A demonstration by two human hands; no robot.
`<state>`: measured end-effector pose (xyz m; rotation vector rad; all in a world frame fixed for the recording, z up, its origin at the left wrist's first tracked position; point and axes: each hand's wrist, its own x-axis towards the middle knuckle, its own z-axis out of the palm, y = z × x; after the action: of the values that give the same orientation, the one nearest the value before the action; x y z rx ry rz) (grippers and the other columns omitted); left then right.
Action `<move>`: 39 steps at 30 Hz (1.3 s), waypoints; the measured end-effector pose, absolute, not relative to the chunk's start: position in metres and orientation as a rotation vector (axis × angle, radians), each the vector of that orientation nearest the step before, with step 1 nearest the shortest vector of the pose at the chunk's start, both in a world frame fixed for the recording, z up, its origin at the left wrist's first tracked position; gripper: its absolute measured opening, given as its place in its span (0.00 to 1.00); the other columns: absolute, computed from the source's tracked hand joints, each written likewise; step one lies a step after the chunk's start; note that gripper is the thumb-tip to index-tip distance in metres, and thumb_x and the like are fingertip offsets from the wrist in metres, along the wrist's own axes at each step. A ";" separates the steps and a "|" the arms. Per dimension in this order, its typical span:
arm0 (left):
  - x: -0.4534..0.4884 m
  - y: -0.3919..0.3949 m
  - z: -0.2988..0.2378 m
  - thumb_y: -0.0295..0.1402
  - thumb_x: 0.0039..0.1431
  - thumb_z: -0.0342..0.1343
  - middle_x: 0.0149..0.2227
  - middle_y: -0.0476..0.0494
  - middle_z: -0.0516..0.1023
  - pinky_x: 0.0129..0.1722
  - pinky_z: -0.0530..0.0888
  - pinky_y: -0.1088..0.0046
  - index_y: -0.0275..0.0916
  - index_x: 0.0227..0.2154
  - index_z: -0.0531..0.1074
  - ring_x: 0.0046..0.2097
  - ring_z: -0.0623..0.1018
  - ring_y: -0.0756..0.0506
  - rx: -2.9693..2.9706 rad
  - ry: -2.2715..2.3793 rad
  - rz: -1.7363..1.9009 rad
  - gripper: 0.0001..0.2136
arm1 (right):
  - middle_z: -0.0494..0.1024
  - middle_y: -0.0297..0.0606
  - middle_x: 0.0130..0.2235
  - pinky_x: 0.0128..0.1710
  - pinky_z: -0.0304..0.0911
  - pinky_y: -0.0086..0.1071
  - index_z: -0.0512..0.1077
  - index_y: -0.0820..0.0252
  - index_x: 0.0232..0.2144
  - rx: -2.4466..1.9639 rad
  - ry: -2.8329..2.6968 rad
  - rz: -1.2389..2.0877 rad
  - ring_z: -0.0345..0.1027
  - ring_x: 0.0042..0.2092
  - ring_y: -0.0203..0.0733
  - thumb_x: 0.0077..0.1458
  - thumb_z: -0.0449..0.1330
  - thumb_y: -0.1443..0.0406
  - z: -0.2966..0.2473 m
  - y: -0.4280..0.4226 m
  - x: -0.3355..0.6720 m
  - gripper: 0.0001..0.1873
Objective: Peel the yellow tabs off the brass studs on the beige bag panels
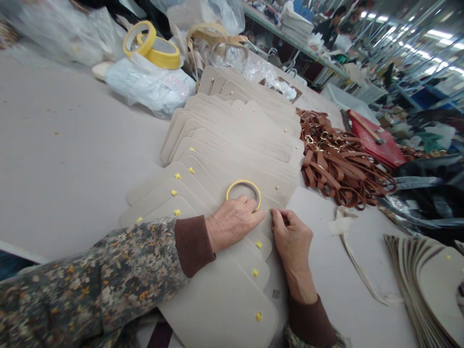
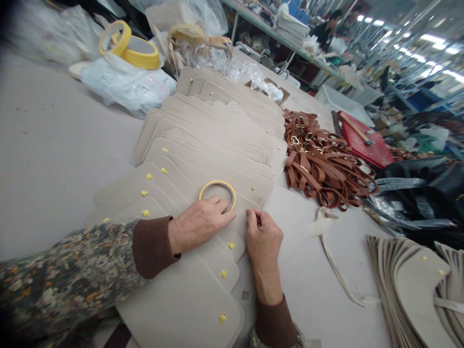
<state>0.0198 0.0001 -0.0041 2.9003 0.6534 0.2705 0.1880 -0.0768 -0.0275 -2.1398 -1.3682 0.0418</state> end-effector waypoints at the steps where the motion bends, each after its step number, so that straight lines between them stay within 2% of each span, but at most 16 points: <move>1: 0.020 0.000 -0.004 0.25 0.65 0.44 0.34 0.41 0.70 0.31 0.69 0.68 0.37 0.35 0.66 0.36 0.69 0.42 2.903 0.653 0.274 0.06 | 0.81 0.40 0.29 0.33 0.64 0.31 0.78 0.60 0.31 -2.125 -1.390 0.032 0.73 0.28 0.40 0.57 0.56 0.57 -0.027 -0.075 0.188 0.15; 5: 0.018 0.002 -0.002 0.25 0.65 0.44 0.33 0.42 0.70 0.31 0.68 0.69 0.36 0.35 0.66 0.36 0.69 0.43 2.919 0.618 0.349 0.06 | 0.81 0.38 0.29 0.33 0.65 0.30 0.77 0.59 0.29 -2.071 -1.537 0.113 0.73 0.29 0.40 0.56 0.56 0.59 -0.019 -0.080 0.190 0.13; 9: 0.010 0.009 0.002 0.25 0.65 0.44 0.32 0.45 0.70 0.33 0.69 0.70 0.37 0.35 0.67 0.36 0.70 0.45 2.900 0.595 0.558 0.07 | 0.81 0.36 0.31 0.33 0.66 0.30 0.78 0.57 0.31 -2.007 -1.742 0.430 0.74 0.31 0.39 0.57 0.57 0.61 -0.009 -0.096 0.190 0.10; 12: 0.006 0.013 0.002 0.24 0.65 0.43 0.30 0.48 0.70 0.31 0.69 0.73 0.38 0.39 0.68 0.33 0.72 0.47 2.844 0.551 0.634 0.09 | 0.82 0.36 0.34 0.35 0.68 0.31 0.78 0.56 0.34 -1.966 -1.701 0.584 0.75 0.33 0.40 0.57 0.58 0.61 -0.004 -0.103 0.191 0.09; 15: 0.004 0.013 0.000 0.27 0.67 0.42 0.30 0.49 0.73 0.31 0.70 0.76 0.38 0.45 0.67 0.33 0.75 0.49 2.756 0.465 0.757 0.09 | 0.81 0.37 0.33 0.33 0.69 0.31 0.76 0.58 0.37 -1.888 -1.505 0.469 0.74 0.32 0.39 0.57 0.59 0.61 -0.003 -0.103 0.189 0.09; 18: 0.005 0.011 -0.003 0.31 0.70 0.42 0.37 0.45 0.77 0.35 0.72 0.76 0.35 0.50 0.63 0.37 0.77 0.49 2.700 0.387 0.917 0.11 | 0.80 0.37 0.36 0.35 0.69 0.31 0.74 0.58 0.42 -1.729 -1.480 0.330 0.73 0.34 0.37 0.58 0.59 0.63 -0.001 -0.097 0.182 0.10; 22: 0.005 0.009 -0.005 0.35 0.70 0.42 0.32 0.46 0.77 0.29 0.71 0.77 0.32 0.56 0.57 0.31 0.78 0.49 2.715 0.449 0.970 0.16 | 0.79 0.37 0.37 0.37 0.68 0.30 0.73 0.57 0.42 -1.590 -1.706 0.165 0.72 0.35 0.36 0.58 0.57 0.68 0.005 -0.088 0.170 0.09; 27: 0.004 0.008 -0.002 0.33 0.70 0.40 0.31 0.47 0.76 0.26 0.69 0.75 0.31 0.52 0.59 0.31 0.77 0.49 2.770 0.445 0.896 0.13 | 0.79 0.34 0.30 0.36 0.67 0.29 0.72 0.56 0.33 -1.595 -1.838 -0.037 0.73 0.32 0.35 0.58 0.54 0.70 0.007 -0.082 0.164 0.08; 31: 0.003 0.010 0.003 0.31 0.69 0.41 0.30 0.48 0.75 0.27 0.68 0.75 0.35 0.40 0.64 0.31 0.76 0.49 2.776 0.471 0.753 0.08 | 0.79 0.33 0.27 0.32 0.66 0.27 0.73 0.56 0.29 -1.671 -1.819 -0.229 0.72 0.28 0.34 0.55 0.55 0.69 0.005 -0.084 0.162 0.07; 33: 0.003 0.012 0.005 0.29 0.68 0.42 0.28 0.49 0.73 0.27 0.66 0.75 0.37 0.35 0.65 0.31 0.75 0.49 2.788 0.492 0.706 0.08 | 0.79 0.33 0.26 0.30 0.66 0.27 0.74 0.56 0.29 -1.709 -1.739 -0.210 0.71 0.26 0.34 0.53 0.56 0.67 0.005 -0.085 0.159 0.06; 35: 0.003 0.013 0.006 0.28 0.67 0.42 0.27 0.50 0.72 0.25 0.64 0.75 0.38 0.33 0.66 0.29 0.73 0.49 2.814 0.498 0.721 0.09 | 0.78 0.33 0.24 0.28 0.66 0.27 0.74 0.57 0.28 -1.757 -1.572 -0.028 0.69 0.24 0.34 0.53 0.58 0.66 0.007 -0.085 0.155 0.05; 39: 0.005 0.010 0.009 0.28 0.66 0.41 0.24 0.51 0.69 0.23 0.60 0.73 0.39 0.31 0.66 0.27 0.70 0.50 2.846 0.481 0.832 0.10 | 0.74 0.30 0.19 0.21 0.64 0.27 0.72 0.59 0.25 -1.687 -1.090 0.602 0.66 0.20 0.33 0.51 0.61 0.62 0.006 -0.078 0.151 0.07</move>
<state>0.0045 0.0096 0.0086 2.8462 0.4814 0.8316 0.1511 -0.0781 0.0055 -1.6873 -1.0900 0.6018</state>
